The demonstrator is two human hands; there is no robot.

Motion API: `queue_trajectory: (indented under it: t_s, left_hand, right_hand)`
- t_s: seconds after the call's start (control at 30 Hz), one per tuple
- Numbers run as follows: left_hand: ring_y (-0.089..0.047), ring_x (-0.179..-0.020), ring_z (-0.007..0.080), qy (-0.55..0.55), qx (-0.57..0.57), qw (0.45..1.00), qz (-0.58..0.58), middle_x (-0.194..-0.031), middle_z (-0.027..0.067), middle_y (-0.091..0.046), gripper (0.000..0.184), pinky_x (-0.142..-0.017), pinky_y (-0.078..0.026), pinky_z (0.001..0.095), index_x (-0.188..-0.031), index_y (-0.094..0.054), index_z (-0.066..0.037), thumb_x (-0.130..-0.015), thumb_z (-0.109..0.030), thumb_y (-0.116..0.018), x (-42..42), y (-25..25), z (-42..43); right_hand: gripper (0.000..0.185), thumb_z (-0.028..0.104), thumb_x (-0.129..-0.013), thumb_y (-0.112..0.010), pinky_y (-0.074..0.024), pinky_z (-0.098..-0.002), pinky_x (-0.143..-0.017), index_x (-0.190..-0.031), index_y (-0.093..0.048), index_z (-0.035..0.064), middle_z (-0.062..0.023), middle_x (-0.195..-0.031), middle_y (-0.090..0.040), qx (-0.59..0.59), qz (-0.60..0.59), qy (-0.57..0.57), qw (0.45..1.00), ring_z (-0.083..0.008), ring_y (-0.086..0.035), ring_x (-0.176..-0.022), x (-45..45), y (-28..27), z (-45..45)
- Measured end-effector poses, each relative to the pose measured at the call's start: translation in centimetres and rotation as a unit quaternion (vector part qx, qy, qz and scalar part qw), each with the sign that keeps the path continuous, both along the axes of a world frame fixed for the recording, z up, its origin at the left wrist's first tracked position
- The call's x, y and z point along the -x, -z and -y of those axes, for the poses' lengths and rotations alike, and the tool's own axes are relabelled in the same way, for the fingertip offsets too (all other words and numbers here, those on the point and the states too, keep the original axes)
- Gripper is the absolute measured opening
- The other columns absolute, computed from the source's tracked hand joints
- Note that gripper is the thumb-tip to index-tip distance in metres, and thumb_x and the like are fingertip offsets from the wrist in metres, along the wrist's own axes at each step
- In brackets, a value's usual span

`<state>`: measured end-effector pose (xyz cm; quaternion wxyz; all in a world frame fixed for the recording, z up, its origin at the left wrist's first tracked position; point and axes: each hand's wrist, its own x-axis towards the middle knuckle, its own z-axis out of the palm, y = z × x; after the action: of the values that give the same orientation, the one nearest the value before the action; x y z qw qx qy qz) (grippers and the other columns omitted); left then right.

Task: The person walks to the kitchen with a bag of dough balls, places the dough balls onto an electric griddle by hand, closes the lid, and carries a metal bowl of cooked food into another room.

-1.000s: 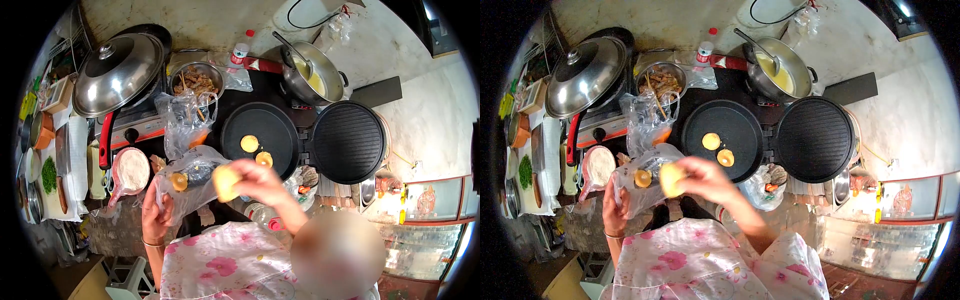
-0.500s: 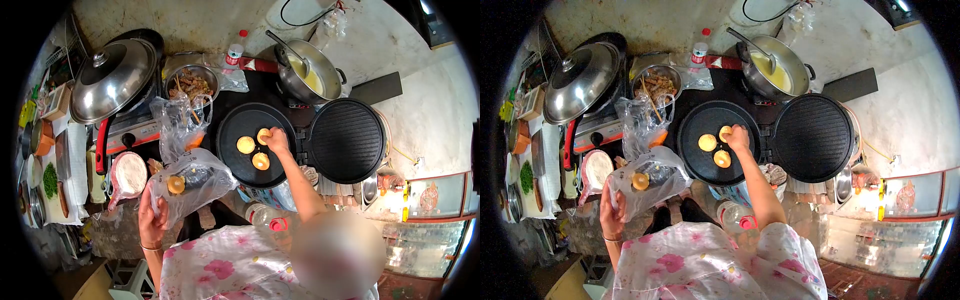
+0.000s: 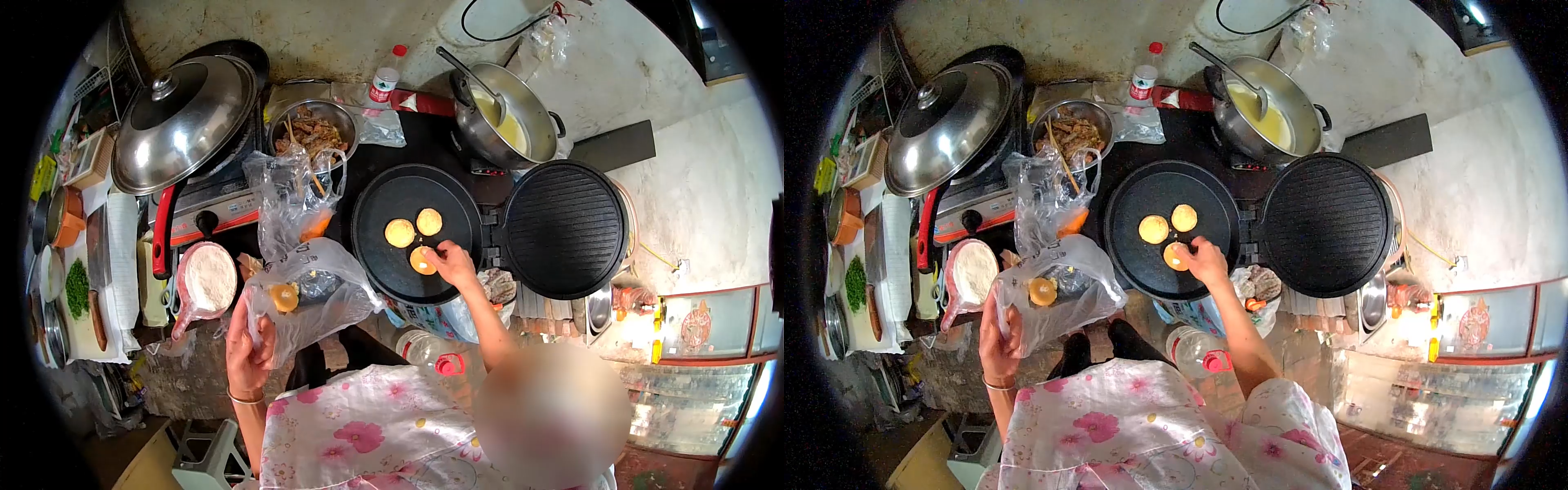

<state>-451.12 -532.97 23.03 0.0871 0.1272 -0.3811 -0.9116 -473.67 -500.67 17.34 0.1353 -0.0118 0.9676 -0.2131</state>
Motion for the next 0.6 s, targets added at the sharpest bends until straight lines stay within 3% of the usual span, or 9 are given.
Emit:
queue_trajectory:
  t_s: [0.2, 0.3, 0.37, 0.47, 0.6]
  left_hand:
    - [-0.027, -0.042, 0.0026, 0.01, -0.016, 1.0, 0.009, -0.083, 0.0037, -0.047, 0.075, -0.034, -0.018, 0.0152, -0.135, -0.023, -0.005, -0.078, -0.035, -0.061, 0.0, -0.3, 0.1]
    - [-0.027, -0.042, 0.0026, 0.013, -0.006, 1.0, -0.003, -0.084, 0.0038, -0.049, 0.075, -0.033, -0.019, 0.0154, -0.136, -0.021, -0.006, -0.079, -0.035, -0.06, -0.3, 0.1, 0.4]
    - [-0.026, -0.041, 0.0027, 0.017, 0.002, 1.0, -0.013, -0.085, 0.0039, -0.051, 0.074, -0.033, -0.021, 0.0156, -0.136, -0.019, -0.006, -0.08, -0.036, -0.058, -0.5, 0.3, 0.5]
    - [-0.027, -0.041, 0.0026, 0.008, -0.006, 1.0, -0.011, -0.085, 0.0043, -0.052, 0.075, -0.033, -0.021, 0.0155, -0.136, -0.019, -0.006, -0.08, -0.035, -0.059, -0.6, 0.2, 0.5]
    - [-0.027, -0.041, 0.0023, 0.007, -0.013, 1.0, -0.005, -0.083, 0.0043, -0.052, 0.074, -0.033, -0.019, 0.0151, -0.135, -0.022, -0.005, -0.079, -0.034, -0.06, -0.6, 0.0, 0.5]
  right_hand:
    - [0.05, 0.05, -0.068, -0.064, -0.0473, -0.0391, -0.068, -0.083, -0.061, 0.0024, -0.0163, -0.072, -0.062, -0.028, 0.029, -0.017, 0.999, -0.0325, -0.062, -0.076, 0.2, 0.4, 0.8]
    - [0.047, 0.042, -0.07, -0.065, -0.0494, -0.0337, -0.059, -0.086, -0.061, -0.0017, -0.0163, -0.072, -0.063, -0.019, 0.001, -0.031, 0.999, -0.026, -0.063, -0.068, 0.3, 1.5, 0.2]
    - [0.042, 0.037, -0.072, -0.066, -0.0495, -0.0281, -0.048, -0.085, -0.06, -0.0025, -0.0123, -0.069, -0.062, 0.059, 0.041, 0.018, 0.997, -0.0179, -0.062, -0.059, 0.6, 2.3, -0.3]
    - [0.037, 0.033, -0.074, -0.065, -0.0477, -0.0227, -0.042, -0.083, -0.06, -0.0024, -0.0082, -0.068, -0.06, 0.135, 0.12, 0.101, 0.978, -0.0122, -0.06, -0.053, 0.4, 0.2, 0.7]
    - [0.039, 0.035, -0.073, -0.065, -0.0492, -0.0244, -0.043, -0.085, -0.059, -0.0023, -0.0113, -0.07, -0.061, 0.177, 0.145, 0.118, 0.966, -0.0149, -0.061, -0.055, 0.6, 0.3, 0.5]
